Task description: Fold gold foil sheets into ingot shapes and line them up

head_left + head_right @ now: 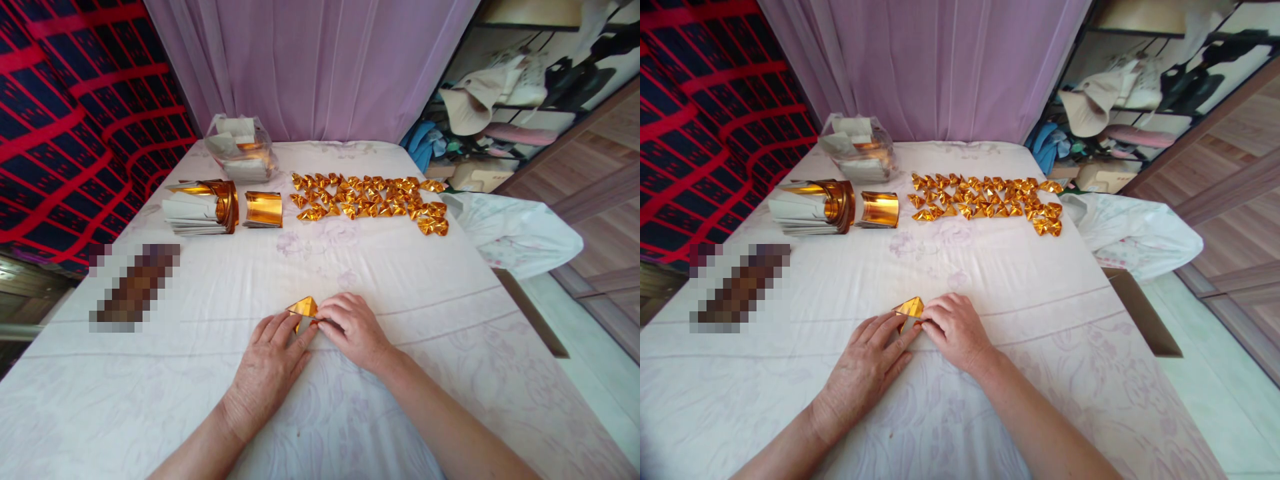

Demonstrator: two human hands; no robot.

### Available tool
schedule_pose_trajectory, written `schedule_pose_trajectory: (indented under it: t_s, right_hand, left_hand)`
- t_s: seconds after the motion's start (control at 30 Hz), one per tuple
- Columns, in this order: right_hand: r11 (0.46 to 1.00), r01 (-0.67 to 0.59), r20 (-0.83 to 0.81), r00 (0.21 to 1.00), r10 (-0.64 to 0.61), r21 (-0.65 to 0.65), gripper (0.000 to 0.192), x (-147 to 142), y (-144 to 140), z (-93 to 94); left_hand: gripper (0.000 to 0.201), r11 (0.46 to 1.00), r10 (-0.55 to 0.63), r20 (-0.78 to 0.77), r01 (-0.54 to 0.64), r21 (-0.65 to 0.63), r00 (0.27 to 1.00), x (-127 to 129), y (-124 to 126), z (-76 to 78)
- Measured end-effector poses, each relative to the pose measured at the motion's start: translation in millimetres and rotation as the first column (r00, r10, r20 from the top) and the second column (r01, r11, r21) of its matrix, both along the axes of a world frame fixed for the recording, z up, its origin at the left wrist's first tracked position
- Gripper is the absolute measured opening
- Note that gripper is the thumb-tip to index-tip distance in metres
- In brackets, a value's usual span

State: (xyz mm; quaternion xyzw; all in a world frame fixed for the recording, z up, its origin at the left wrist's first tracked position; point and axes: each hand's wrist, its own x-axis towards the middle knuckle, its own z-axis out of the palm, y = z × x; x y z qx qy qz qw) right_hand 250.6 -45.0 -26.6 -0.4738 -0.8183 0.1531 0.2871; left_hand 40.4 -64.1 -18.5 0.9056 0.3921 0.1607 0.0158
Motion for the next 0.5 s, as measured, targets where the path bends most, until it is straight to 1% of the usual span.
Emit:
schedule_pose_trajectory:
  t_s: [0.17, 0.37, 0.5]
  right_hand:
    - [1.000, -0.009, -0.042, 0.999, 0.010, 0.012, 0.017, 3.1, -0.9, 0.5]
    - [0.999, 0.047, -0.073, 0.996, -0.047, 0.001, 0.012, 2.0, -1.5, -1.0]
    - [0.999, 0.053, -0.064, 0.997, -0.052, 0.008, 0.013, 0.8, -1.7, -1.7]
  left_hand:
    - [0.036, 1.000, 0.011, -0.002, -0.011, -0.001, 1.000, 0.8, -0.2, 0.2]
    - [0.036, 1.000, 0.013, -0.023, -0.014, -0.020, 1.000, 1.3, -0.6, 2.2]
    - [0.040, 0.999, 0.012, -0.035, -0.013, -0.031, 0.999, 0.7, -0.9, 1.5]
